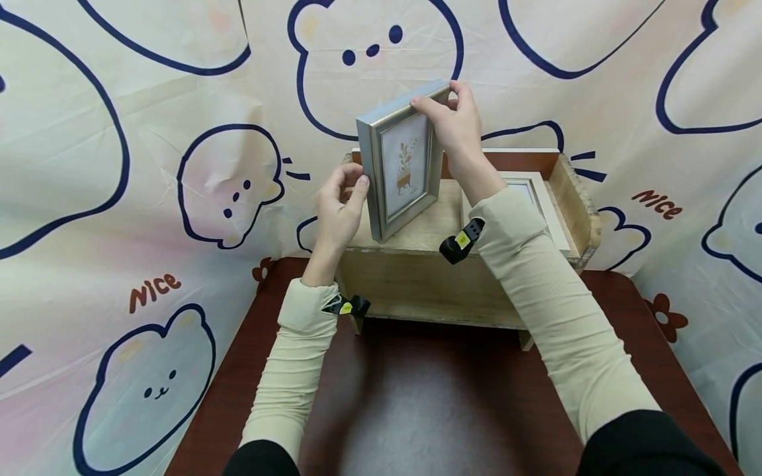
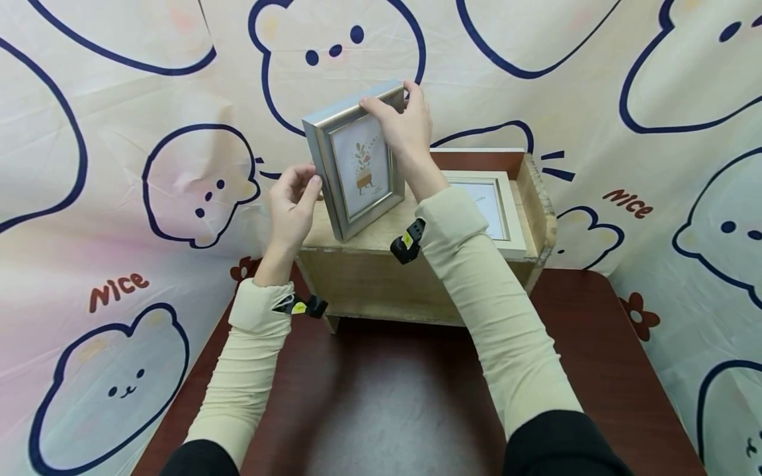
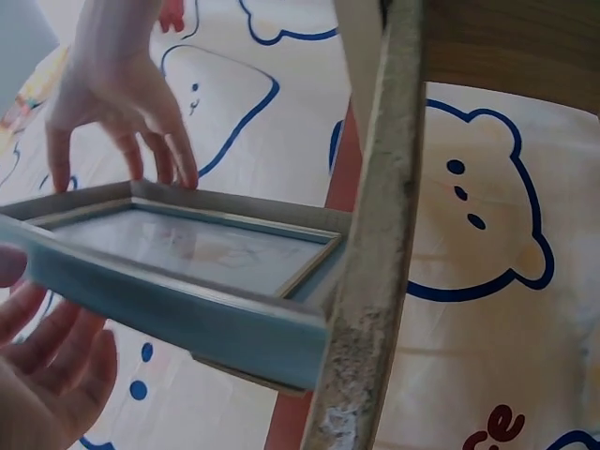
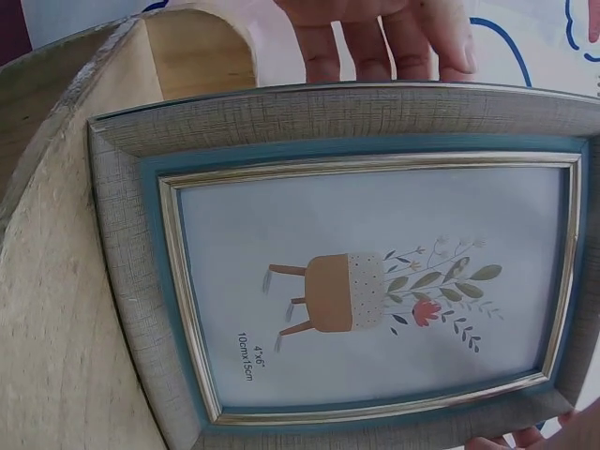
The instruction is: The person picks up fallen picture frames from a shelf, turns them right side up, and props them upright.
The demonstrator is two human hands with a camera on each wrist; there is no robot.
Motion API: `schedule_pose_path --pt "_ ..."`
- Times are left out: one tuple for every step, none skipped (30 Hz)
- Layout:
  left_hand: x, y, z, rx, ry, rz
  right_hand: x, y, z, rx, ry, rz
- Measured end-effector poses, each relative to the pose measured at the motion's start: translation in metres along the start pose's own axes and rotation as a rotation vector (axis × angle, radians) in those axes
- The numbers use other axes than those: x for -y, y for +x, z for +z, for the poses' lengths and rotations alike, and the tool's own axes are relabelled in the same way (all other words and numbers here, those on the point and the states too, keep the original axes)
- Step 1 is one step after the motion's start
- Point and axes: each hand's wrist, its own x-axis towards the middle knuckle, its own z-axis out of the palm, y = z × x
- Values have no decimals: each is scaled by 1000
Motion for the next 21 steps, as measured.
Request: schedule_pose_path --pt "1 1 0 11 -18 -17 0 0 0 3 5 -2" --pt "2 2 -1 23 -35 -33 0 0 0 7 9 -2" --pt "2 3 -1 36 -55 -48 0 0 0 9 10 -4" --pt "3 4 -1 47 -71 -60 0 0 0 12 7 -8" --pt "3 5 -1 56 -86 -70 0 0 0 16 9 -7" --pt "3 5 -1 63 -97 -79 0 1 0 20 11 -8" --pt "4 6 -1 67 -111 -88 0 1 0 26 15 -6" --pt "4 6 -1 71 -123 -93 1 1 0 32 20 -4" --pt "3 6 -1 74 -133 -98 1 1 0 37 23 -2" --pt "3 6 -1 75 -142 -102 1 2 0 44 31 2" --pt "3 6 -1 77 -150 -104 1 2 0 50 37 4" --pt "2 6 -1 79 -155 -107 1 2 0 56 37 4" --pt "2 5 -1 82 -159 -110 1 3 0 62 35 4" --pt "1 5 0 88 -165 -110 1 3 -1 66 37 3" --pt "0 4 0 93 -169 -111 1 4 0 72 42 1" --pt "0 4 0 98 -171 -109 1 4 0 79 48 -1" --pt "0 4 0 102 -166 -105 1 4 0 85 54 -3" --pt "0 3 0 105 -160 -101 1 5 0 91 63 -3" --pt "0 3 0 107 -158 -100 0 5 0 96 76 -3" --pt "0 2 0 110 -156 -95 0 5 1 100 86 -5" --pt "0 2 0 110 -148 -90 0 6 1 104 96 -6"
